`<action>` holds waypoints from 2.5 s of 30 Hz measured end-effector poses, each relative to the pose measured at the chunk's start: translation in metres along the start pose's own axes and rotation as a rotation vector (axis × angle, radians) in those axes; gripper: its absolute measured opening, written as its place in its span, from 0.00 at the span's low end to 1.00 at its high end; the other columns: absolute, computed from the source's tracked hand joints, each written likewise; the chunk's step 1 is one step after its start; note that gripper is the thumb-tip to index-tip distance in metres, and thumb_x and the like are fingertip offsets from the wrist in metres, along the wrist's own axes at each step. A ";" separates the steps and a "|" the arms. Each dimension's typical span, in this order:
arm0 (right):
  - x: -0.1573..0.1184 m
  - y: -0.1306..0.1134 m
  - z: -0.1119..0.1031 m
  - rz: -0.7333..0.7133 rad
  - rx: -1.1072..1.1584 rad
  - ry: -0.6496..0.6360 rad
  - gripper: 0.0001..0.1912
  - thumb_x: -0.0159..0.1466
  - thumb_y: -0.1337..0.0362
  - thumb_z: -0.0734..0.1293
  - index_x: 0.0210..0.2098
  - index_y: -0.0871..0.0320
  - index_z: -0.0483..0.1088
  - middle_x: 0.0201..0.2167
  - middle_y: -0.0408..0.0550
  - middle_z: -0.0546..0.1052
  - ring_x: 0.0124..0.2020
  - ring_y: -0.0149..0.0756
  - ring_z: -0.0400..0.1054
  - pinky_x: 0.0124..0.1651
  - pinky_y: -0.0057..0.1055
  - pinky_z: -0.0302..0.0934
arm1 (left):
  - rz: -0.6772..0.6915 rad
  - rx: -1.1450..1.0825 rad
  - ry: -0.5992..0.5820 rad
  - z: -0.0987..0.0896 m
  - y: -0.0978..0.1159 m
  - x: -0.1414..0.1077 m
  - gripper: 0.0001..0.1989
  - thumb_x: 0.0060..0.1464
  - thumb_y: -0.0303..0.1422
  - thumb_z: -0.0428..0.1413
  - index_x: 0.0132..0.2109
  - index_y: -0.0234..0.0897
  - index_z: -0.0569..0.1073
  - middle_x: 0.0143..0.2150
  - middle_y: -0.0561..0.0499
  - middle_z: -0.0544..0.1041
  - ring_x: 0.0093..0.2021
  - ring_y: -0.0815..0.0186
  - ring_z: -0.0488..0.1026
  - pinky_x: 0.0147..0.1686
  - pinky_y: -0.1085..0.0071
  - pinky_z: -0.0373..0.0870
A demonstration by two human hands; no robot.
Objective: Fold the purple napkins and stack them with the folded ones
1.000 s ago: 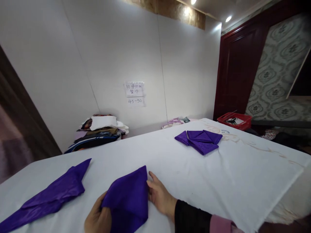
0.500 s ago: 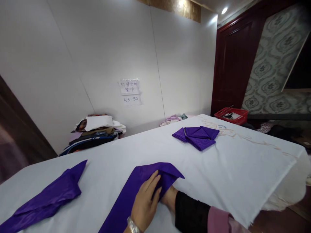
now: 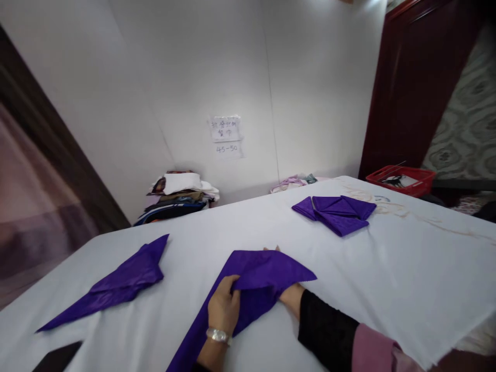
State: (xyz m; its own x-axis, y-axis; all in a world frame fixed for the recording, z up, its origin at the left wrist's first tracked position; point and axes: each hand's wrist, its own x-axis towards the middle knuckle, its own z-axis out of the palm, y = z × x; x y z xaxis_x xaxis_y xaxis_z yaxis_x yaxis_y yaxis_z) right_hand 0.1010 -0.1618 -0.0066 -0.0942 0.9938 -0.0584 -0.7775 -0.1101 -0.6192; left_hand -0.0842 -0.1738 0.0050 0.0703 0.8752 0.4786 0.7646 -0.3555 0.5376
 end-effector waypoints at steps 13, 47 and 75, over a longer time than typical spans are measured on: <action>-0.015 -0.072 0.010 -0.108 -0.785 -0.256 0.31 0.57 0.55 0.66 0.58 0.51 0.58 0.57 0.51 0.65 0.59 0.42 0.55 0.60 0.45 0.47 | -0.192 -0.015 0.032 -0.018 0.008 0.004 0.11 0.52 0.27 0.49 0.40 0.40 0.74 0.37 0.52 0.79 0.38 0.64 0.75 0.40 0.67 0.69; 0.010 -0.089 -0.041 -0.398 -0.923 0.668 0.12 0.48 0.62 0.62 0.28 0.57 0.74 0.33 0.52 0.78 0.42 0.48 0.69 0.44 0.39 0.62 | -0.049 0.249 0.074 -0.026 0.018 0.003 0.09 0.57 0.31 0.47 0.37 0.40 0.72 0.34 0.52 0.72 0.32 0.69 0.70 0.30 0.74 0.63; -0.006 -0.081 -0.019 -0.401 -0.878 0.372 0.16 0.46 0.65 0.62 0.33 0.58 0.75 0.32 0.47 0.79 0.35 0.40 0.71 0.40 0.33 0.64 | -0.159 -0.263 0.114 -0.025 0.013 0.003 0.09 0.53 0.35 0.50 0.32 0.39 0.74 0.32 0.52 0.70 0.33 0.68 0.69 0.36 0.70 0.66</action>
State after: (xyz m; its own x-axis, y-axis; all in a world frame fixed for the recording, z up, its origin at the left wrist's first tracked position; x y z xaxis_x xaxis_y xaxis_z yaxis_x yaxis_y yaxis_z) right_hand 0.1764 -0.1590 0.0292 0.3862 0.9128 0.1325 0.0328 0.1299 -0.9910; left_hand -0.0902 -0.1838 0.0302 -0.1198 0.8896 0.4408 0.5678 -0.3029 0.7654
